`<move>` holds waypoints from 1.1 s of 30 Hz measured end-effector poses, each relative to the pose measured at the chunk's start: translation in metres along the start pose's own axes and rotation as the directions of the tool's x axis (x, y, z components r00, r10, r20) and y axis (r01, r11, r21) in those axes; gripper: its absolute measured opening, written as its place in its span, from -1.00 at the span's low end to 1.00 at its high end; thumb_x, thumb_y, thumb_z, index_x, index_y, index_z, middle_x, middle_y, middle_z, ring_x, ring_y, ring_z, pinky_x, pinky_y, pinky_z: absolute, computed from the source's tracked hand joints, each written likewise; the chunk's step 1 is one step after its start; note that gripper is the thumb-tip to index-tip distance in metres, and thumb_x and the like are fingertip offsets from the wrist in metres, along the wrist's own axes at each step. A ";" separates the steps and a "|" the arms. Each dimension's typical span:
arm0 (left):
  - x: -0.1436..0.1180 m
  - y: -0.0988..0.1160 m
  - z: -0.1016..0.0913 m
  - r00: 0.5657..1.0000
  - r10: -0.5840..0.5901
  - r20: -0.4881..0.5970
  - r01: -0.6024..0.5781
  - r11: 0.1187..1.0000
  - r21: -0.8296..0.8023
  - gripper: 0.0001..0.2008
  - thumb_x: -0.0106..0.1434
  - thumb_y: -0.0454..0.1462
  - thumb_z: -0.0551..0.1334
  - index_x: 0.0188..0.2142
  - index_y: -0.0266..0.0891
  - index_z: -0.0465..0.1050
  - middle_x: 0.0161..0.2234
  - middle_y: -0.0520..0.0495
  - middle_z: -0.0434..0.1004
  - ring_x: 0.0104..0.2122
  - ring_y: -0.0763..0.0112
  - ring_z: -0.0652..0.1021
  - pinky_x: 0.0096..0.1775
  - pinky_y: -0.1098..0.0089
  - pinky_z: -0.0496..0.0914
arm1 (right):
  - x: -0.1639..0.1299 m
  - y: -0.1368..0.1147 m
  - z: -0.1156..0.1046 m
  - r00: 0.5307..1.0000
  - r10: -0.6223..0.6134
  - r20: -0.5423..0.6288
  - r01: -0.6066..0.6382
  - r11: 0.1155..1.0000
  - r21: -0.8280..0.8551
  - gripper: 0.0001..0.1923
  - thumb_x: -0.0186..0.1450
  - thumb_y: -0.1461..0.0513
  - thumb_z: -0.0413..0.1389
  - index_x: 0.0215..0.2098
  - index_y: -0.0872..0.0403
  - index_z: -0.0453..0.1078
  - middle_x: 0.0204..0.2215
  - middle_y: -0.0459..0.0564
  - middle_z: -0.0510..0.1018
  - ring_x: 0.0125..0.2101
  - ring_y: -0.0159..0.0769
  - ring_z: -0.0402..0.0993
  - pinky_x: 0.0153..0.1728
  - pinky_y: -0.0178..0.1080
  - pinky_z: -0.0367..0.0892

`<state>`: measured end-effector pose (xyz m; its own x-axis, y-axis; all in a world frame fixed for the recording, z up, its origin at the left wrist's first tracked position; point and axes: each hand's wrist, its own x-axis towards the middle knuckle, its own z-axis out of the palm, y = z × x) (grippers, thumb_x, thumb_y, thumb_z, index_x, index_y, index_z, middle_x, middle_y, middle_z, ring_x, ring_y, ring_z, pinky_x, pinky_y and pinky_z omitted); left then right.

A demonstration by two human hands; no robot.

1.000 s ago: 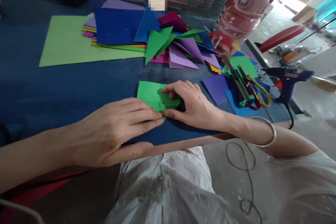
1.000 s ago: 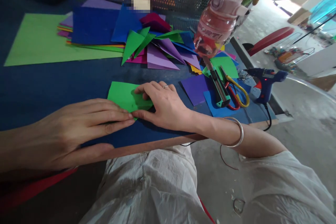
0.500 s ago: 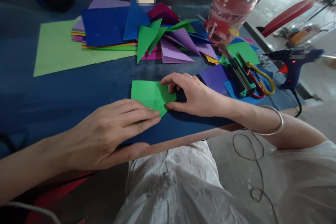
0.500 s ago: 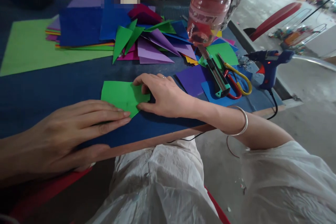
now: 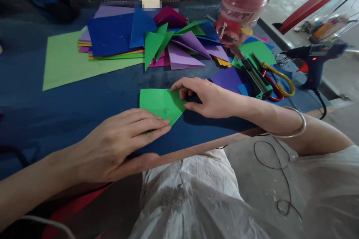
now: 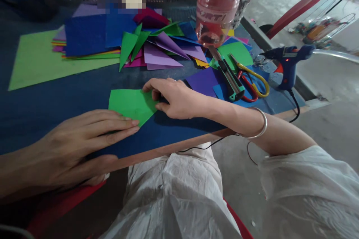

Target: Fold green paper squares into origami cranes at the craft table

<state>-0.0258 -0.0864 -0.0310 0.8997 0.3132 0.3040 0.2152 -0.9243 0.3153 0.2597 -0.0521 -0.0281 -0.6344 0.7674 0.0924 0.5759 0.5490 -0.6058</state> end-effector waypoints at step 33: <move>0.038 -0.011 -0.003 0.985 -0.160 0.069 0.167 0.979 -0.117 -0.70 0.49 -0.32 0.13 0.10 -0.15 0.58 -0.19 -0.09 0.55 -0.21 0.38 0.57 -0.19 0.39 0.48 | 0.009 -0.001 0.005 0.994 -0.105 0.002 0.105 0.994 -0.004 -0.92 0.27 0.36 0.19 -0.29 0.10 0.52 -0.30 -0.04 0.59 -0.24 -0.28 0.42 -0.21 -0.24 0.14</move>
<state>0.0052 -0.0641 -0.0205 0.8777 0.4413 0.1868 0.3169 -0.8270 0.4644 0.2508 -0.0476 -0.0308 -0.6925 0.7049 0.1534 0.5085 0.6278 -0.5893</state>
